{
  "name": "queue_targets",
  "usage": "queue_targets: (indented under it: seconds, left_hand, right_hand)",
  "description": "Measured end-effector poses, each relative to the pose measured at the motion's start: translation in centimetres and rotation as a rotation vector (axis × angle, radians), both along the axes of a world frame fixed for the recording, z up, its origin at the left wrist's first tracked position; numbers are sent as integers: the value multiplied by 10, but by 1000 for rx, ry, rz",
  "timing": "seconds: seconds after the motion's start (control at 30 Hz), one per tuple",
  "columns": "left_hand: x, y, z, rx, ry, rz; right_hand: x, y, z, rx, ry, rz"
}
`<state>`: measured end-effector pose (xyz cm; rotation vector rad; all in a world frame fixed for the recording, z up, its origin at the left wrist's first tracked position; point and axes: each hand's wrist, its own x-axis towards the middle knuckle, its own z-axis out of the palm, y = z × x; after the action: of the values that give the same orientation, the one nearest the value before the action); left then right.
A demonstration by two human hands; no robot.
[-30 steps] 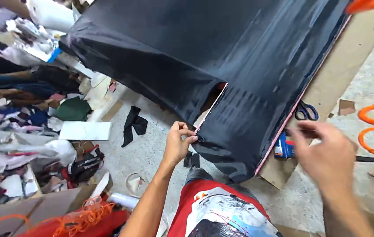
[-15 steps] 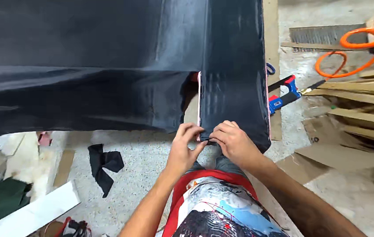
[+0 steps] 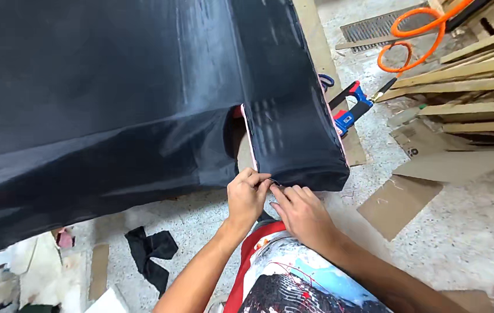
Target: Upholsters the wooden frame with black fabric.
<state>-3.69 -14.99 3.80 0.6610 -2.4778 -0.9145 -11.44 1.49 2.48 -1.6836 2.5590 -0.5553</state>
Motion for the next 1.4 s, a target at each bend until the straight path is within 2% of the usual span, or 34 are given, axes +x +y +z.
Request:
queue_targets:
  seconds: [0.13, 0.17, 0.23, 0.3, 0.33, 0.43, 0.53, 0.63, 0.73, 0.9, 1.0, 1.13, 1.27, 1.4]
  left_hand:
    - [11, -1, -10, -94, 76, -135]
    - [12, -1, -10, -138, 76, -174]
    - [13, 0, -8, -186, 66, -198]
    - [10, 3, -3, -147, 52, -157]
    - [8, 4, 1, -114, 41, -122]
    - [-1, 8, 5, -51, 10, -19]
    - [-1, 15, -1, -144, 70, -1]
    - [6, 12, -11, -269, 146, -120]
    - [16, 4, -16, -345, 100, -316]
    - [21, 1, -14, -341, -58, -416]
    - [22, 4, -11, -264, -65, -377]
    - [10, 2, -6, -215, -86, -231]
    - [-2, 0, -2, -245, -154, -260]
    - [-8, 0, 0, -420, -46, -225]
  right_hand:
    - [-11, 2, 3, 192, -6, -116]
    - [-14, 6, 6, 174, -23, -107]
    - [-10, 21, 16, -20, -43, -72]
    - [-6, 28, 30, -228, -29, -96]
    - [-10, 25, 35, -258, -27, -106]
    - [-45, 0, 28, -194, -13, -5]
    - [-76, -18, 14, -157, -8, 168]
    - [-90, -22, 14, -237, -45, 310]
    - [-98, -19, 5, -292, -56, 381]
    - [-97, -4, 25, -100, -211, 330]
    - [-85, -10, 28, -31, -157, 332]
    - [-82, -20, 14, -118, -111, 357]
    - [-82, -21, 16, -238, -79, 349]
    - [-81, -21, 14, -337, -31, 353]
